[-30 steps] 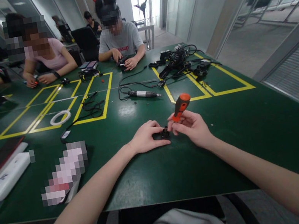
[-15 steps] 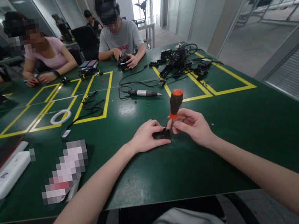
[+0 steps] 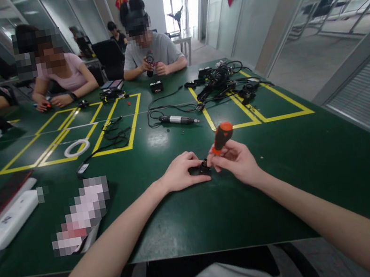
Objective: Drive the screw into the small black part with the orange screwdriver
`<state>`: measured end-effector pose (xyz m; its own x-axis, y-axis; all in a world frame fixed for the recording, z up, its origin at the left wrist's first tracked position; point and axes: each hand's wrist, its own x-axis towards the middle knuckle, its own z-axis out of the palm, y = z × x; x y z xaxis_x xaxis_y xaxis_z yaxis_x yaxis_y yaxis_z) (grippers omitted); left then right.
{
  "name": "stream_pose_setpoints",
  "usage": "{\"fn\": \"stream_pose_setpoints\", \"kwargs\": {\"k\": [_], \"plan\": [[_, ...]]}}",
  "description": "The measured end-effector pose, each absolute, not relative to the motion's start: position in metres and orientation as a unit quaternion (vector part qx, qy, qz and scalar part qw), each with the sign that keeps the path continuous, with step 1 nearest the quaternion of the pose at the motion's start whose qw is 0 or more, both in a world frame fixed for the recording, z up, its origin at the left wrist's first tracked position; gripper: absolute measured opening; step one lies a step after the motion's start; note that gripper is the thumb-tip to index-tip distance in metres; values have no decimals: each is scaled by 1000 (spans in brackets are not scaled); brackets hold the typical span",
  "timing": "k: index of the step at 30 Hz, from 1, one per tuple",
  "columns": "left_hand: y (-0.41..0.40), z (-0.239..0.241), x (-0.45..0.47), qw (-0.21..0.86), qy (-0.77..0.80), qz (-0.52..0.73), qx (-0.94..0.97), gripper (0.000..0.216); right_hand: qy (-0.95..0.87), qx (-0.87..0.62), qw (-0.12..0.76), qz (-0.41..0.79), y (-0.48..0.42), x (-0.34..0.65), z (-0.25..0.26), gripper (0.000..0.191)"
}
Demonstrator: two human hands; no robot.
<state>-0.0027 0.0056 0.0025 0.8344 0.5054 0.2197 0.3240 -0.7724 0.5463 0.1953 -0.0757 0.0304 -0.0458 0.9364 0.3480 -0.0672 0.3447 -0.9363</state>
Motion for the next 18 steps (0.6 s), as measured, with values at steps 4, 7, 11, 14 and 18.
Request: {"fn": "stream_pose_setpoints", "kwargs": {"k": [4, 7, 11, 14, 18], "plan": [[6, 2, -2, 253, 227, 180, 923, 36, -581, -398, 578, 413, -74, 196, 31, 40], [7, 2, -1, 252, 227, 177, 924, 36, -581, -411, 574, 405, -72, 198, 32, 44], [7, 2, -1, 251, 229, 180, 923, 37, -585, -390, 571, 423, -71, 199, 31, 43], [7, 2, -1, 250, 230, 181, 923, 37, -579, -380, 580, 428, -71, 198, 29, 41], [6, 2, -1, 247, 233, 180, 923, 37, -579, -405, 582, 404, -71, 199, 28, 41]]}}
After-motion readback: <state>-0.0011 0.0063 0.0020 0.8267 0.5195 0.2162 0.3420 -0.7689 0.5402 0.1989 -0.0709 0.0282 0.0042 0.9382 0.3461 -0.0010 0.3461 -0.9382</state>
